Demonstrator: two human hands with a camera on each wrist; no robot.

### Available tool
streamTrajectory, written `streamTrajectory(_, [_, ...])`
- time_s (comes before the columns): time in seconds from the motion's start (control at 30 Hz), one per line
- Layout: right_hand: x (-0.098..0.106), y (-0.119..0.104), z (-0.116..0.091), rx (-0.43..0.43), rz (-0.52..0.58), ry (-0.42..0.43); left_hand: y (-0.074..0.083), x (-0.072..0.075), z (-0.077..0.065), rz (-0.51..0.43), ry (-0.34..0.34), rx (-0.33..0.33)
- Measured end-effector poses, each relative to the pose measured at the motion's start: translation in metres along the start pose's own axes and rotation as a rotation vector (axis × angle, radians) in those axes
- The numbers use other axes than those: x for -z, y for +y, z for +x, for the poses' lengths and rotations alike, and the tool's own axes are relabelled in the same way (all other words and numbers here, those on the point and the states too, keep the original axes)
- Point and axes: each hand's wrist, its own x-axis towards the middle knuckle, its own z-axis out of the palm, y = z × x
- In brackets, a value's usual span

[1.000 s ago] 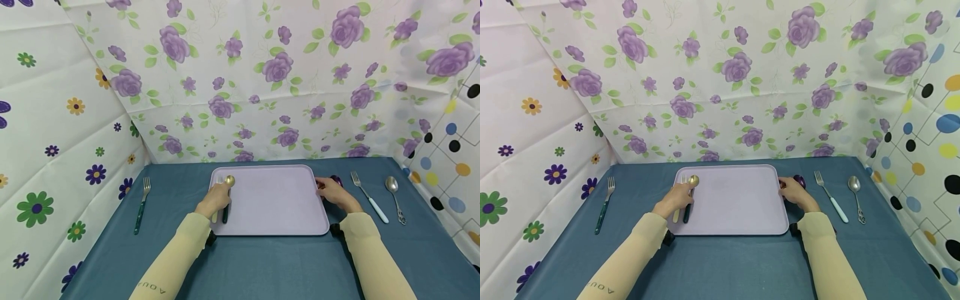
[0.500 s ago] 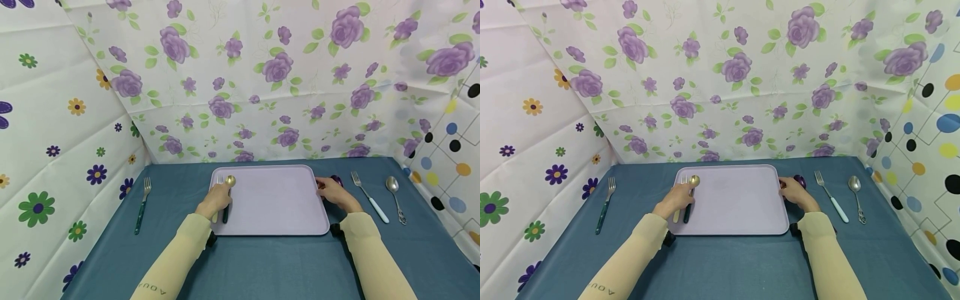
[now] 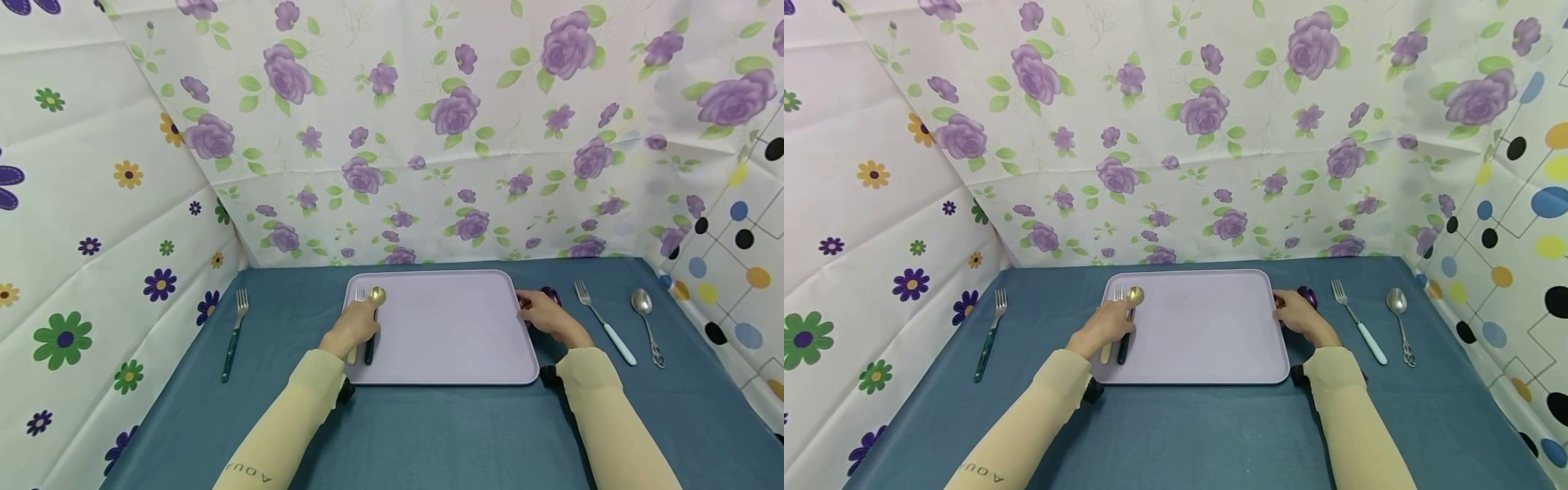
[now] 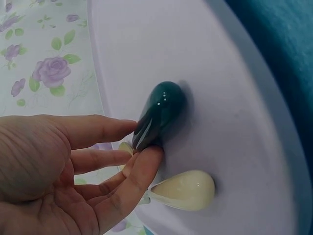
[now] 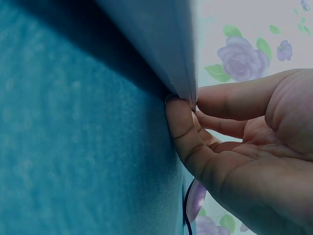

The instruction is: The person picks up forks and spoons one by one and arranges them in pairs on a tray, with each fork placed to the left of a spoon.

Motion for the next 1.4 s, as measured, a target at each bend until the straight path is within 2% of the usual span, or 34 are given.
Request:
streamTrajectory(0.6, [0.003, -0.001, -0.001, -0.02, 0.008, -0.004, 0.002, 0.007, -0.002, 0.013, -0.003, -0.029])
streamTrajectory(0.7, [0.003, -0.002, -0.001, -0.021, 0.012, -0.006, 0.001, 0.009, -0.001, 0.001, -0.02, -0.022])
streamTrajectory(1.0, [0.0, -0.002, -0.001, 0.002, 0.013, -0.003, -0.012, 0.017, -0.006, -0.081, 0.013, 0.019])
streamTrajectory(1.17, [0.001, -0.002, -0.001, -0.006, 0.012, -0.007, -0.02, 0.025, -0.008, -0.085, 0.037, 0.053])
streamTrajectory(1.4, [-0.001, -0.002, -0.001, -0.006, 0.0, 0.0, -0.033, 0.032, -0.011, -0.077, 0.058, 0.054])
